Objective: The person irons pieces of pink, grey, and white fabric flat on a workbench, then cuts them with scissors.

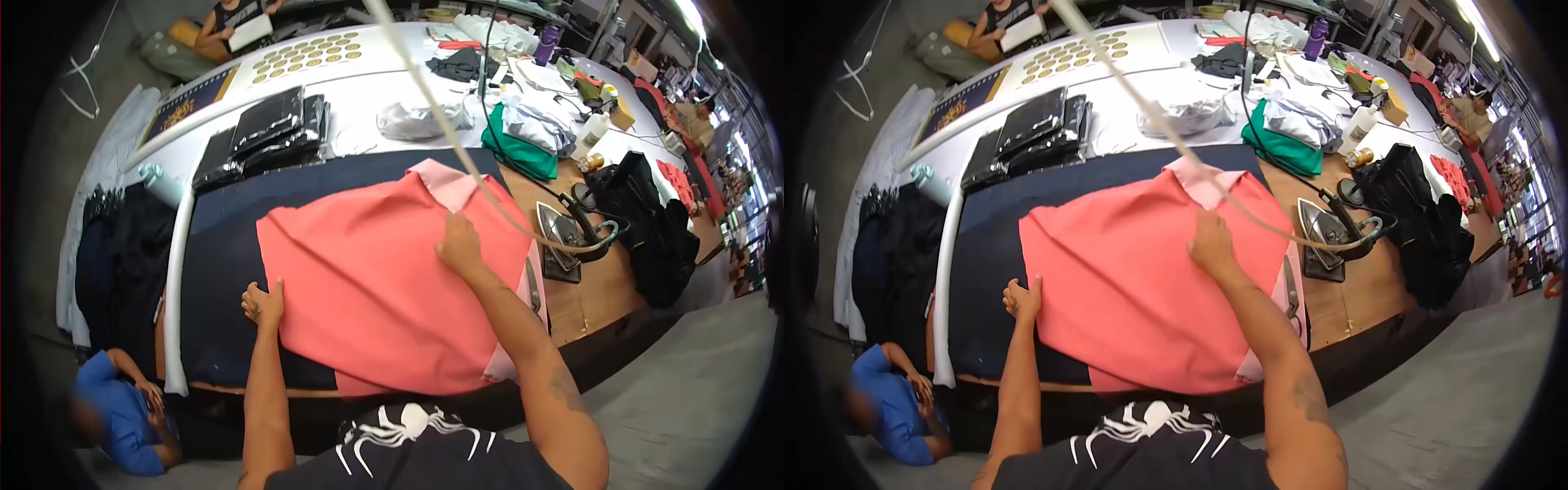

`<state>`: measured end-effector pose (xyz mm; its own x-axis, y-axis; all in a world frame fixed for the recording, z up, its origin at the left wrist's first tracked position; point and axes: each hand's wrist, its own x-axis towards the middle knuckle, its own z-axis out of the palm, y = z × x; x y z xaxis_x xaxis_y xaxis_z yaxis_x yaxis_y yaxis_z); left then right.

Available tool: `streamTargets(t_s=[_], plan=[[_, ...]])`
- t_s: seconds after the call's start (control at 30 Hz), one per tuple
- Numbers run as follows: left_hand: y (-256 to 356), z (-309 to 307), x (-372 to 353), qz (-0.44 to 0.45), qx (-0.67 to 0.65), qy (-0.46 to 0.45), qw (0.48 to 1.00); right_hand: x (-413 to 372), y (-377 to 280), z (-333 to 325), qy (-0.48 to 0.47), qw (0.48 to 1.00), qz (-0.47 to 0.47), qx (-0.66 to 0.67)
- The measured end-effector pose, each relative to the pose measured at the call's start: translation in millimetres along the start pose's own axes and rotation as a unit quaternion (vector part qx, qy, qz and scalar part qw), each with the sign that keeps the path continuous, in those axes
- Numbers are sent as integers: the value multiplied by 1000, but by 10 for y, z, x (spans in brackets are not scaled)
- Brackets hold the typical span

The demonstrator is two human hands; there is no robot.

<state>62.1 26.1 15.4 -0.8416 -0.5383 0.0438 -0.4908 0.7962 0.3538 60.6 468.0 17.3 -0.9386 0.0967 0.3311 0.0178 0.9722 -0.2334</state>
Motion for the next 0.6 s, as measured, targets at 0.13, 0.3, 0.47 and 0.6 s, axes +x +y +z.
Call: streamTargets(t_s=[0.13, 0.3, 0.47, 0.6], plan=[[-98, 514, 797, 66, 63, -13, 996, 791, 743, 764, 169, 985, -14, -20], [-528, 695, 1149, 179, -178, -70, 965, -86, 722, -1029, -250, 952, 172, -49], [-553, 734, 1252, -4, -427, -227, 875, -1739, 884, -1144, -111, 937, 320, -86], [-435, 579, 1397, -9, -341, -297, 892, -2001, 1064, -1040, -100, 926, 357, -73]])
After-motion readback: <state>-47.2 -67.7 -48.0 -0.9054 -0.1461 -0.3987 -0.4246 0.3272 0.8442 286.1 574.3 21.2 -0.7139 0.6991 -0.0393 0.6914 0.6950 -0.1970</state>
